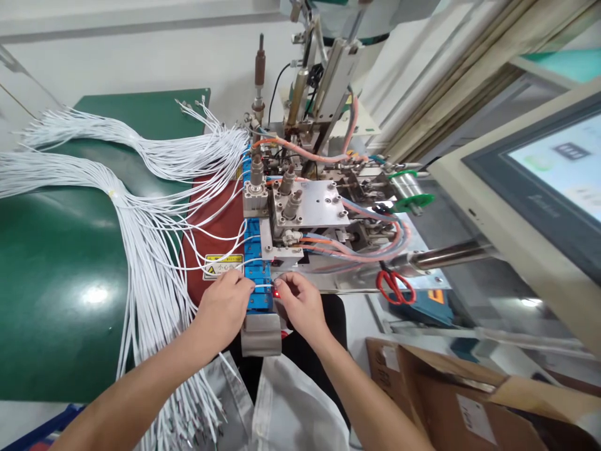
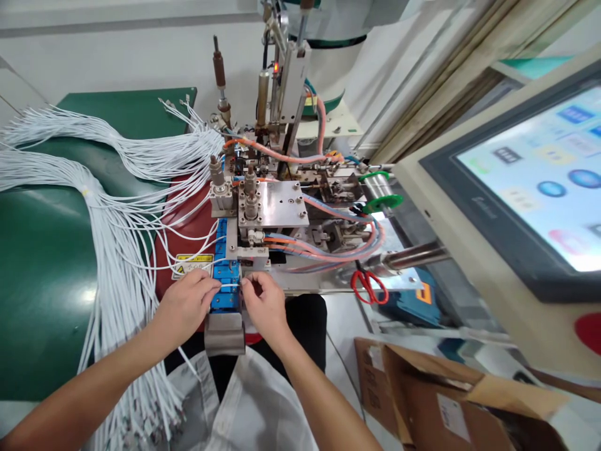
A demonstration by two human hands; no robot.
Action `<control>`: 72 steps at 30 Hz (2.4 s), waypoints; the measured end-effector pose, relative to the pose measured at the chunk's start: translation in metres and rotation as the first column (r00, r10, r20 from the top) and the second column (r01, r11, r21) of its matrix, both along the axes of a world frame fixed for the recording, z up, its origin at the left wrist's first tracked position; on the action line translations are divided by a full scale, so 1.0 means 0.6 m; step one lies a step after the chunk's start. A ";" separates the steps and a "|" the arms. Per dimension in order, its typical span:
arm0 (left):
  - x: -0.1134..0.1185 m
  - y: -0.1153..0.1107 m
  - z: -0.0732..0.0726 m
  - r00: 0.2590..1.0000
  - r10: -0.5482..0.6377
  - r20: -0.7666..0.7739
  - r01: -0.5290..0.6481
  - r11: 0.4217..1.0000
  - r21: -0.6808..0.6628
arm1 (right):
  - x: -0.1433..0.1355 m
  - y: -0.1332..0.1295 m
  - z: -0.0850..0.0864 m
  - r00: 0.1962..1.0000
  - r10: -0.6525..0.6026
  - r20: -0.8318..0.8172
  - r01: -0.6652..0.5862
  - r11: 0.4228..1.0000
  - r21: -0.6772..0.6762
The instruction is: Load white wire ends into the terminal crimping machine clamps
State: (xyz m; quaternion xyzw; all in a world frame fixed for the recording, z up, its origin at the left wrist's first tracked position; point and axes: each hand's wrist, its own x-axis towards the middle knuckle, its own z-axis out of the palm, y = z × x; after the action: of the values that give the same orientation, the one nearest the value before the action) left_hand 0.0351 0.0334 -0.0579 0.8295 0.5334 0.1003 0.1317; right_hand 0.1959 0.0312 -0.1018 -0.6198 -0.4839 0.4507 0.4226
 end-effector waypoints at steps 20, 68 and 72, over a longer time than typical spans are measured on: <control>-0.024 -0.029 0.056 0.963 -0.117 0.244 0.169 0.965 -0.203 | 0.030 -0.039 0.032 0.965 0.009 -0.262 0.046 0.978 0.201; 0.031 -0.021 0.016 0.685 0.331 0.649 -0.142 0.934 -0.327 | -0.040 -0.031 0.050 0.931 -0.113 -0.348 0.187 0.965 0.185; 0.030 -0.018 0.021 0.707 0.311 0.636 -0.112 0.936 -0.333 | -0.036 -0.027 0.047 0.951 -0.091 -0.297 0.164 0.959 0.231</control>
State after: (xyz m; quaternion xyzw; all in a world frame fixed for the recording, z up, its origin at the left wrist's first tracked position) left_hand 0.0531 0.0224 -0.0455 0.6417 0.5487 0.3371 0.4165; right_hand 0.1745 0.0147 -0.0738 -0.5202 -0.4306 0.4408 0.5913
